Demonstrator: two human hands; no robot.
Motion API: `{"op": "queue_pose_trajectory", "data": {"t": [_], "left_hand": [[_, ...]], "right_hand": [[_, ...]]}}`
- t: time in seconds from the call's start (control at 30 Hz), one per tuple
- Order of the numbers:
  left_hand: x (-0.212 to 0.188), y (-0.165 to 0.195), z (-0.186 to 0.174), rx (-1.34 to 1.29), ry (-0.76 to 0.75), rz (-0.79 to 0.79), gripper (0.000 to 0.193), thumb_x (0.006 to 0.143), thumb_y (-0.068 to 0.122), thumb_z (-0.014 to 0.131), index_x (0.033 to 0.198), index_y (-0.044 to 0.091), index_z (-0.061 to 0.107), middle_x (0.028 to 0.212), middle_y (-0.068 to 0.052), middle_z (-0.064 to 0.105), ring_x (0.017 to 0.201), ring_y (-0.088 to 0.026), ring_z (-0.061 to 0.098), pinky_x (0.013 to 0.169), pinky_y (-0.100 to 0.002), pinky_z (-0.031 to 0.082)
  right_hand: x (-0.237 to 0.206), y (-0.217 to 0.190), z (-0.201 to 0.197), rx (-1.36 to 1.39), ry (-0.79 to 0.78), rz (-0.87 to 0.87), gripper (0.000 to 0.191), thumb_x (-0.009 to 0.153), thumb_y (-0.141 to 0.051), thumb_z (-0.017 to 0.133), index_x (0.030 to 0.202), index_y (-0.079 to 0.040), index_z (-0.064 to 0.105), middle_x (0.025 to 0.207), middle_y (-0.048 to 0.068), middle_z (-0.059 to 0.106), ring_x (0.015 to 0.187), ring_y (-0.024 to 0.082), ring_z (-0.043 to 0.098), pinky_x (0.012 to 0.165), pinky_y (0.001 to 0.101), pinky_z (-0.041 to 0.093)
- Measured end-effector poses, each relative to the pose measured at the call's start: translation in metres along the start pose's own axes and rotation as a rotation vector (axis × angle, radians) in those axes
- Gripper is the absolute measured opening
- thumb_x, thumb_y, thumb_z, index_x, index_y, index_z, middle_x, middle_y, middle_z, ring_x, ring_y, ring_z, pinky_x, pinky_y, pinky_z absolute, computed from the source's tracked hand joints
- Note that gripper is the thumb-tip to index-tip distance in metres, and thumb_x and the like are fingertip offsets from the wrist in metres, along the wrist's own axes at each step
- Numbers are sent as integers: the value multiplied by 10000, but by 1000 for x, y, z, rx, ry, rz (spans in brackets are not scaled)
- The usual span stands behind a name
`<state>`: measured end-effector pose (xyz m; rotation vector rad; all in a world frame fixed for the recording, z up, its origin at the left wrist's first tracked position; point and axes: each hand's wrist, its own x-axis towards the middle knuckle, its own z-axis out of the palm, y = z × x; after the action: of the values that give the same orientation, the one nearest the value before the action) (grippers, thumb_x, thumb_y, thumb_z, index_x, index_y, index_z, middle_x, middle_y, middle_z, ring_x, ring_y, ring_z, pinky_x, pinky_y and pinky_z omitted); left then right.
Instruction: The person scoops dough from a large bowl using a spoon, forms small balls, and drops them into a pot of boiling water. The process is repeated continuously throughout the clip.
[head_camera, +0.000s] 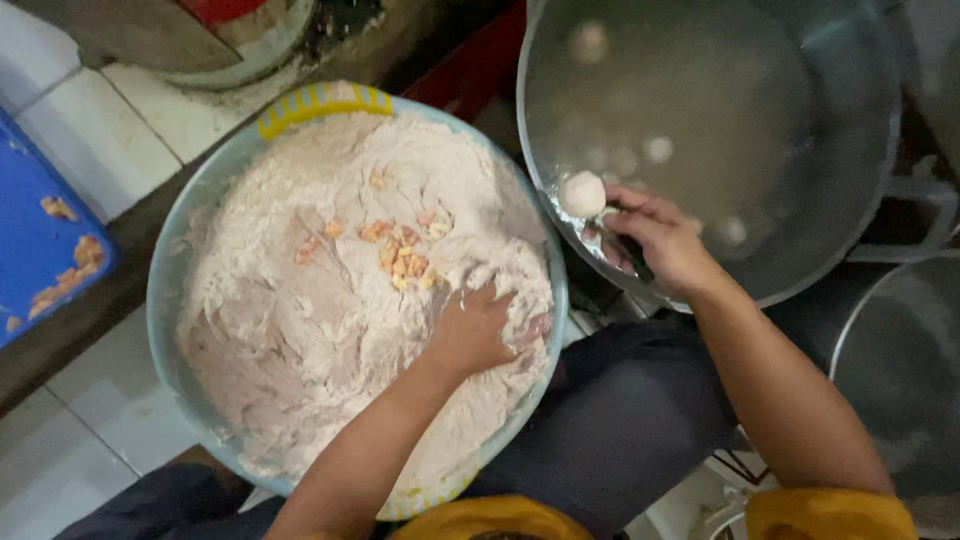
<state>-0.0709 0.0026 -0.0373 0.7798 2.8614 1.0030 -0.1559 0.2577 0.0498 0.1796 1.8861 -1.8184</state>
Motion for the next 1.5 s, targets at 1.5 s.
{"op": "queue_pose_trajectory", "data": {"t": [1.5], "left_hand": [[-56, 3, -46, -273, -73, -482, 416, 896, 462, 670, 931, 52, 730, 851, -244, 735, 826, -422, 708, 778, -488, 578]], "right_hand": [[19, -10, 4, -567, 480, 100, 401, 1071, -183, 542, 1456, -76, 573, 1083, 98, 683, 851, 194, 636, 739, 372, 504]]}}
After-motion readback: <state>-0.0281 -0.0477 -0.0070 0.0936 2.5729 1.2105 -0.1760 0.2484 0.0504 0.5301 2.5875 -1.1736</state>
